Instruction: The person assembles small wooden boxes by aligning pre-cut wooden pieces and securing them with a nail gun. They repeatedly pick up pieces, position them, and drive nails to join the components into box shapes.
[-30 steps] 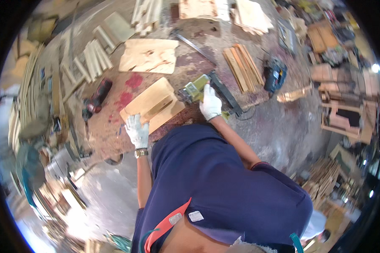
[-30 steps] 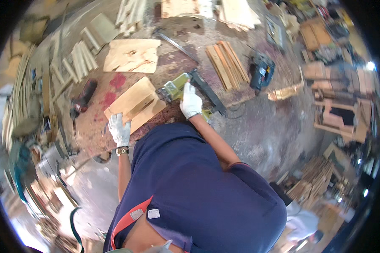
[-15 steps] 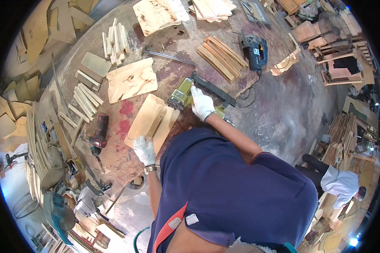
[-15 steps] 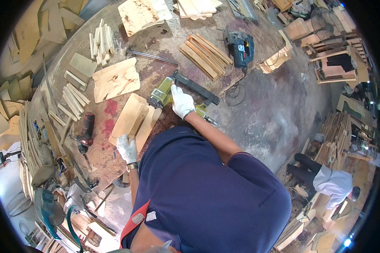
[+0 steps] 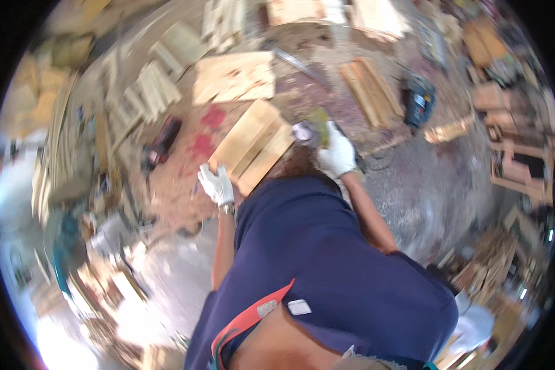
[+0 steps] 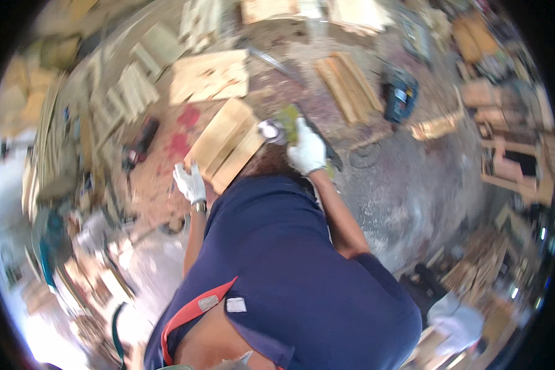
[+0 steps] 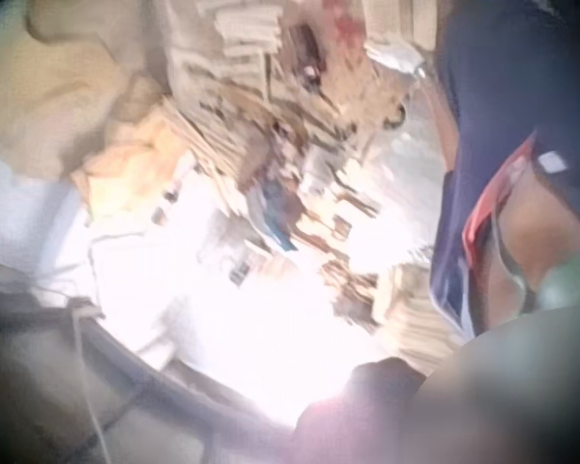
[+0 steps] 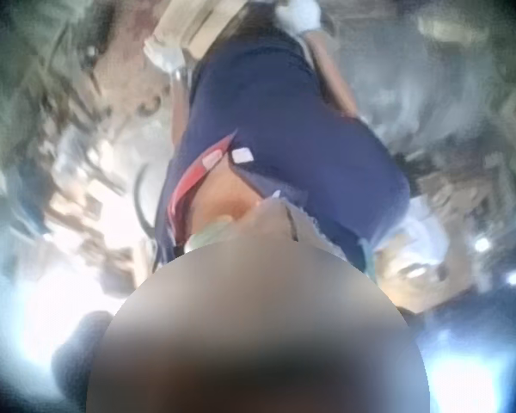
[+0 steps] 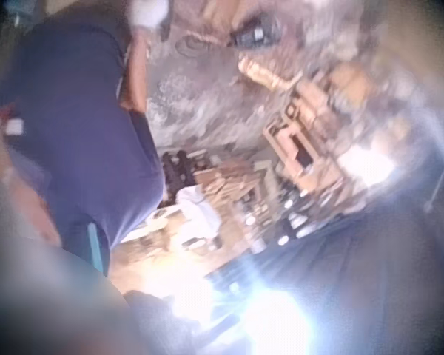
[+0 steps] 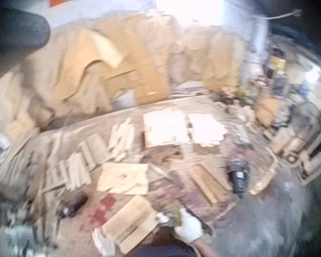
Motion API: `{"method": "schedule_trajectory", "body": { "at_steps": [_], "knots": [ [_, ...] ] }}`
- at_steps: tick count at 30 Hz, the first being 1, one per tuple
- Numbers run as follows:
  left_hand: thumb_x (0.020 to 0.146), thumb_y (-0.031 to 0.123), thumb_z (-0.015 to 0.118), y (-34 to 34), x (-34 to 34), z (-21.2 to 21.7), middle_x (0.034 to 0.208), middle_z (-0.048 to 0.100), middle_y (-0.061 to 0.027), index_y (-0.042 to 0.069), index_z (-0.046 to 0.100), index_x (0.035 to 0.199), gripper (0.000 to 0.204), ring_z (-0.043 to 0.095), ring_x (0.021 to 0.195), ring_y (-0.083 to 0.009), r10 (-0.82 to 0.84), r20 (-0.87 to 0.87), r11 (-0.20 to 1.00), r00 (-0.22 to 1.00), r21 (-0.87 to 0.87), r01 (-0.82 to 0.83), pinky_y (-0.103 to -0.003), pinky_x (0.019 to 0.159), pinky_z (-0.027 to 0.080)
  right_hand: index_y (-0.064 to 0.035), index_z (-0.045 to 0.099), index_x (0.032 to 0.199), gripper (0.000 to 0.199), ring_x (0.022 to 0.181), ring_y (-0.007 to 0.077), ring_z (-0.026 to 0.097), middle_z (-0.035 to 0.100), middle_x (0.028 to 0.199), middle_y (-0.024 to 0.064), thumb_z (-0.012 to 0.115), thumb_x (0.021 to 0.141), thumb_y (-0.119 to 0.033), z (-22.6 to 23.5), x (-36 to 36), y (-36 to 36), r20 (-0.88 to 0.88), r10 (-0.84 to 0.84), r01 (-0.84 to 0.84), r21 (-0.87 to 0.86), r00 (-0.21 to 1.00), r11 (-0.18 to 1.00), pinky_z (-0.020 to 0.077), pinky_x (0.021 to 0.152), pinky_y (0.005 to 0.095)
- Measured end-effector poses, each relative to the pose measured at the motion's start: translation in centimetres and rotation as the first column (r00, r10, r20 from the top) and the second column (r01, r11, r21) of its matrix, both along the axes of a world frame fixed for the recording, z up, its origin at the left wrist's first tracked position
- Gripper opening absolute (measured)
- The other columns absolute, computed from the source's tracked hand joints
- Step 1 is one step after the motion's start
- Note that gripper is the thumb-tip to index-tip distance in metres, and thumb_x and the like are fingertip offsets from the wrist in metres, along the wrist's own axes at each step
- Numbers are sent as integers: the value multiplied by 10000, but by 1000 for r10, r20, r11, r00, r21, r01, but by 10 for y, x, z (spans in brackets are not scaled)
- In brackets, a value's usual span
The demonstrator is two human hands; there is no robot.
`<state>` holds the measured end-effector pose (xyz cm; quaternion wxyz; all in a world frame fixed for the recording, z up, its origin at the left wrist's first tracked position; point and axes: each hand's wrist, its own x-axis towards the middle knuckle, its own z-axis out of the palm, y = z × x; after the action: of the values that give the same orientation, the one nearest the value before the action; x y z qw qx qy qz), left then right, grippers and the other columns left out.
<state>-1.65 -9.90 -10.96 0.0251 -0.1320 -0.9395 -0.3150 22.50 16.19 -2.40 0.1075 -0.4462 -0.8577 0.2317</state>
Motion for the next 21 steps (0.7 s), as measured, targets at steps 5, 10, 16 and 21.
{"method": "schedule_trajectory", "body": {
  "at_steps": [5,10,16,21],
  "knots": [
    [926,241,612,-28,-32,-19,803,594,-67,5,614,839,251,514,739,-186,-27,593,832,805,459,-311,-359,716,432,-2,665,1190,431,908,420,710,720,936,259,663,771,-101,32,13,6,-208,43,-99,-270,977,958,565,775,439],
    [950,235,653,-13,-51,-14,946,705,-67,-10,714,1000,257,639,817,-137,-161,832,685,531,482,-547,-310,687,483,1,702,1101,329,889,241,734,766,987,139,694,779,-70,54,4,0,-242,198,-285,-409,950,867,555,810,358],
    [930,90,658,23,-31,6,1023,709,-86,-28,661,1080,191,677,903,-147,-259,676,509,690,703,-497,-312,774,535,7,716,1042,272,876,173,728,771,948,101,740,796,-107,75,-21,-10,-350,296,-445,-504,889,740,560,780,342],
    [886,45,681,33,-14,28,979,709,-46,7,663,1072,191,639,866,-109,-199,547,616,813,716,-330,-285,776,514,-27,692,1081,323,876,251,725,743,951,127,749,793,-160,88,-45,-17,-287,540,-611,-418,791,672,557,773,370]
  ]
}}
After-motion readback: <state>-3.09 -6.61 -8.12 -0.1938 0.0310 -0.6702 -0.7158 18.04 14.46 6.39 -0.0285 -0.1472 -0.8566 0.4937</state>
